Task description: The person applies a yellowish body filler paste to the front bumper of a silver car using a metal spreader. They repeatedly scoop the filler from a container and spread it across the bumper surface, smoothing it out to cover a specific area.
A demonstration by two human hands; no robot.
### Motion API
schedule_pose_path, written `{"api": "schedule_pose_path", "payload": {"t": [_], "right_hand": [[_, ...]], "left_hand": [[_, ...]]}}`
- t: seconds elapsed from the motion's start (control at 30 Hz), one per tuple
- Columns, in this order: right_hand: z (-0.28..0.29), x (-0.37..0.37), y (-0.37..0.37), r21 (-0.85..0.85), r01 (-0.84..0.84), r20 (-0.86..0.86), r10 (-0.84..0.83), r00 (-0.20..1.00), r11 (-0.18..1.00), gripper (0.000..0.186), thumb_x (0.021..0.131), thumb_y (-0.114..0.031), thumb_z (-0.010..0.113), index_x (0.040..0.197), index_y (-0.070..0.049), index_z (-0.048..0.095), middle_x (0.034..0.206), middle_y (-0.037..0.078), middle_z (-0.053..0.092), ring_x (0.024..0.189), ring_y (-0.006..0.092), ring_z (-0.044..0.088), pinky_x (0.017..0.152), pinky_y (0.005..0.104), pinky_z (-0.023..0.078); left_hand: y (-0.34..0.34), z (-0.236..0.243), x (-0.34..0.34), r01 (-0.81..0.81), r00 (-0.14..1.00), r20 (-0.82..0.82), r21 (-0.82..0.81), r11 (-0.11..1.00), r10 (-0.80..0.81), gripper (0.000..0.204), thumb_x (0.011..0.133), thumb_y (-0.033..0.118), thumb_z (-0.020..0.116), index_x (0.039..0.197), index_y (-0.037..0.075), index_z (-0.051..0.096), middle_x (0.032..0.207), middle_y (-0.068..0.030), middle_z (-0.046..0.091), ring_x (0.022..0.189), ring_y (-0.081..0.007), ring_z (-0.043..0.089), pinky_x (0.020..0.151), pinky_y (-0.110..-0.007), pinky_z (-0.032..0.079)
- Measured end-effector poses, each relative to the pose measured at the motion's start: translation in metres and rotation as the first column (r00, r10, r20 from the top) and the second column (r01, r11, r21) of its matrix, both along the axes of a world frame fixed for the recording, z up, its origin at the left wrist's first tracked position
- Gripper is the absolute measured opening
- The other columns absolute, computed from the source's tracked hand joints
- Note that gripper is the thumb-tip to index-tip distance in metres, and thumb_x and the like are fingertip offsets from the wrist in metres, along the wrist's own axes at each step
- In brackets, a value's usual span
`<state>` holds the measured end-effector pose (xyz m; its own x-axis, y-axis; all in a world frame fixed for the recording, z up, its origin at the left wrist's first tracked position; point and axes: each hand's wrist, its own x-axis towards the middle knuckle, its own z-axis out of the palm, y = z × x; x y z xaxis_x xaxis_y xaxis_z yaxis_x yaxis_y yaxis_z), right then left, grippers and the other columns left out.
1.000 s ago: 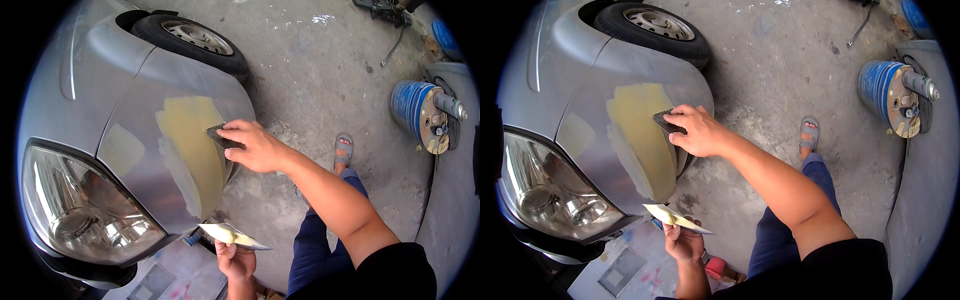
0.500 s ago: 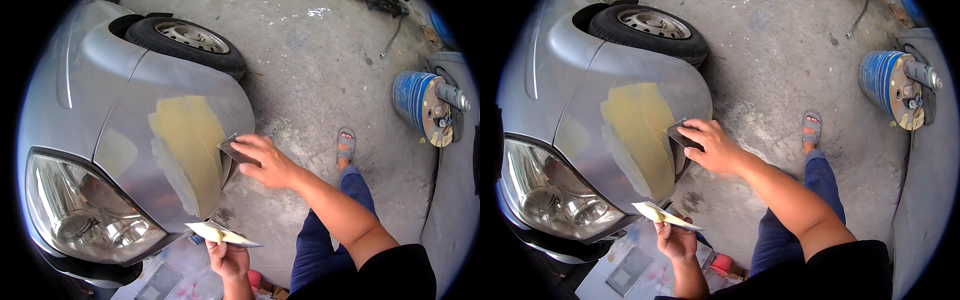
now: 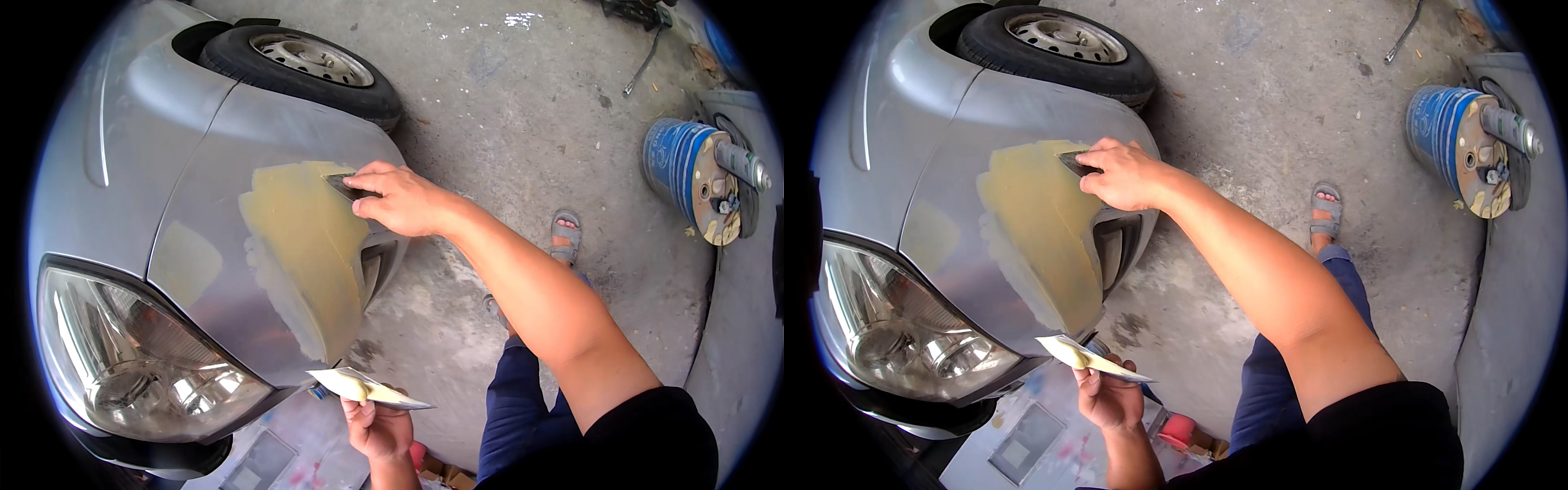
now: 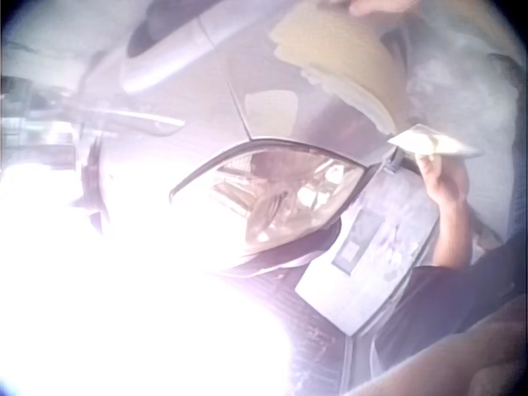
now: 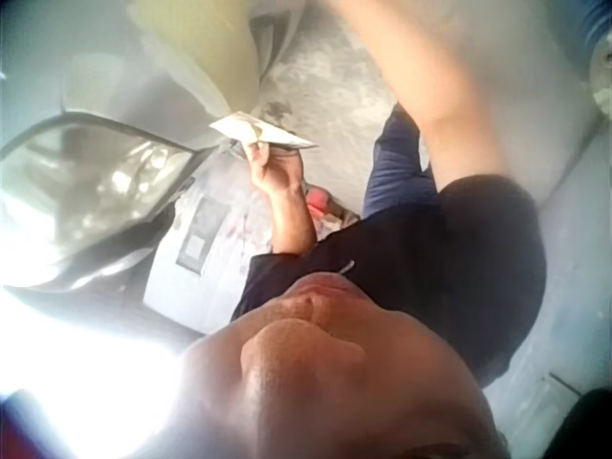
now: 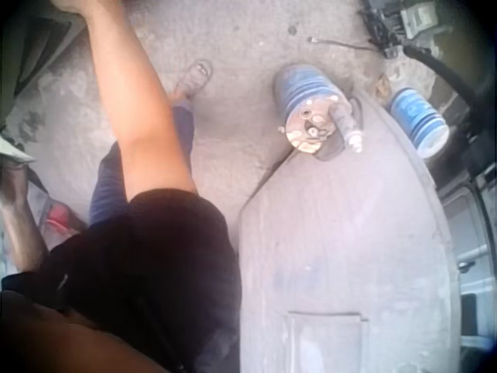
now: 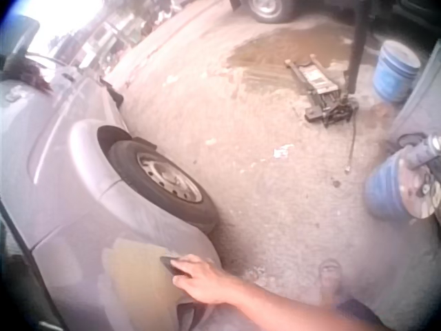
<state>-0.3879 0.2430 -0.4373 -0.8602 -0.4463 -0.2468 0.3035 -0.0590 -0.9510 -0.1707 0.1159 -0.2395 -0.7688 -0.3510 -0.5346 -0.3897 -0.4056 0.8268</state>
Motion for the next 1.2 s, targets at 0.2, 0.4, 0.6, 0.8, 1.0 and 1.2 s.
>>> {"api": "schedule_pose_path", "payload": {"t": [0.2, 0.4, 0.6, 0.8, 1.0, 1.2], "right_hand": [[0.005, 0.06, -0.007, -0.02, 0.135, -0.101, -0.136, 0.986, 0.991, 0.05, 0.088, -0.027, 0.058, 0.133, -0.005, 0.053, 0.139, 0.012, 0.044, 0.12, 0.0366, 0.044, 0.104, 0.042, 0.038], [-0.003, 0.109, -0.025, -0.071, 0.307, -0.214, -0.315, 0.925, 0.949, 0.051, 0.085, -0.021, 0.064, 0.132, -0.006, 0.054, 0.138, 0.012, 0.043, 0.119, 0.0349, 0.042, 0.104, 0.0432, 0.037], [0.003, 0.135, -0.007, -0.108, 0.276, -0.14, -0.29, 0.947, 0.955, 0.051, 0.085, -0.021, 0.065, 0.132, -0.004, 0.054, 0.138, 0.013, 0.044, 0.123, 0.0339, 0.041, 0.105, 0.0428, 0.036], [0.048, 0.144, 0.063, -0.841, 0.033, 0.042, 0.004, 0.999, 0.539, 0.043, 0.084, -0.024, 0.069, 0.123, -0.006, 0.064, 0.134, 0.013, 0.051, 0.128, 0.0298, 0.044, 0.107, 0.0395, 0.035], [-0.004, 0.106, 0.046, -0.141, 0.063, -0.085, -0.075, 0.994, 0.988, 0.051, 0.085, -0.028, 0.062, 0.132, -0.009, 0.055, 0.14, 0.012, 0.045, 0.127, 0.0342, 0.04, 0.107, 0.0434, 0.034], [-0.001, -0.017, 0.028, 0.037, -0.081, 0.054, 0.079, 0.995, 0.996, 0.057, 0.093, -0.036, 0.046, 0.144, -0.01, 0.04, 0.15, 0.012, 0.033, 0.139, 0.0323, 0.026, 0.113, 0.0408, 0.026]], "left_hand": [[-0.003, -0.003, -0.008, 0.028, 0.999, -0.034, 0.031, 0.999, -0.027, 0.048, 0.082, 0.004, 0.053, 0.129, 0.015, 0.049, 0.104, -0.0071, 0.064, 0.091, -0.0254, 0.06, 0.076, -0.04, 0.048], [0.01, -0.004, -0.02, 0.035, 0.999, -0.03, 0.009, 0.999, -0.035, 0.05, 0.083, 0.004, 0.052, 0.131, 0.014, 0.047, 0.109, -0.0098, 0.064, 0.097, -0.029, 0.061, 0.084, -0.045, 0.05], [0.017, -0.003, -0.023, 0.03, 0.999, -0.027, -0.02, 0.999, -0.031, 0.052, 0.084, 0.002, 0.051, 0.134, 0.012, 0.044, 0.126, -0.0114, 0.058, 0.113, -0.0317, 0.058, 0.097, -0.05, 0.047], [0.043, -0.005, -0.041, 0.045, 0.997, -0.049, -0.117, 0.992, -0.051, 0.048, 0.091, 0.0, 0.054, 0.136, 0.008, 0.04, 0.136, -0.0141, 0.049, 0.126, -0.029, 0.049, 0.109, -0.047, 0.038], [0.04, 0.006, -0.04, 0.092, 0.98, -0.156, -0.212, 0.973, -0.126, 0.047, 0.091, -0.003, 0.05, 0.135, 0.008, 0.039, 0.137, -0.0132, 0.048, 0.127, -0.0284, 0.049, 0.107, -0.048, 0.041], [0.035, 0.009, -0.029, 0.075, 0.987, -0.131, -0.165, 0.983, -0.097, 0.048, 0.09, -0.001, 0.054, 0.135, 0.009, 0.039, 0.133, -0.0101, 0.051, 0.121, -0.0259, 0.053, 0.103, -0.045, 0.044]]}}
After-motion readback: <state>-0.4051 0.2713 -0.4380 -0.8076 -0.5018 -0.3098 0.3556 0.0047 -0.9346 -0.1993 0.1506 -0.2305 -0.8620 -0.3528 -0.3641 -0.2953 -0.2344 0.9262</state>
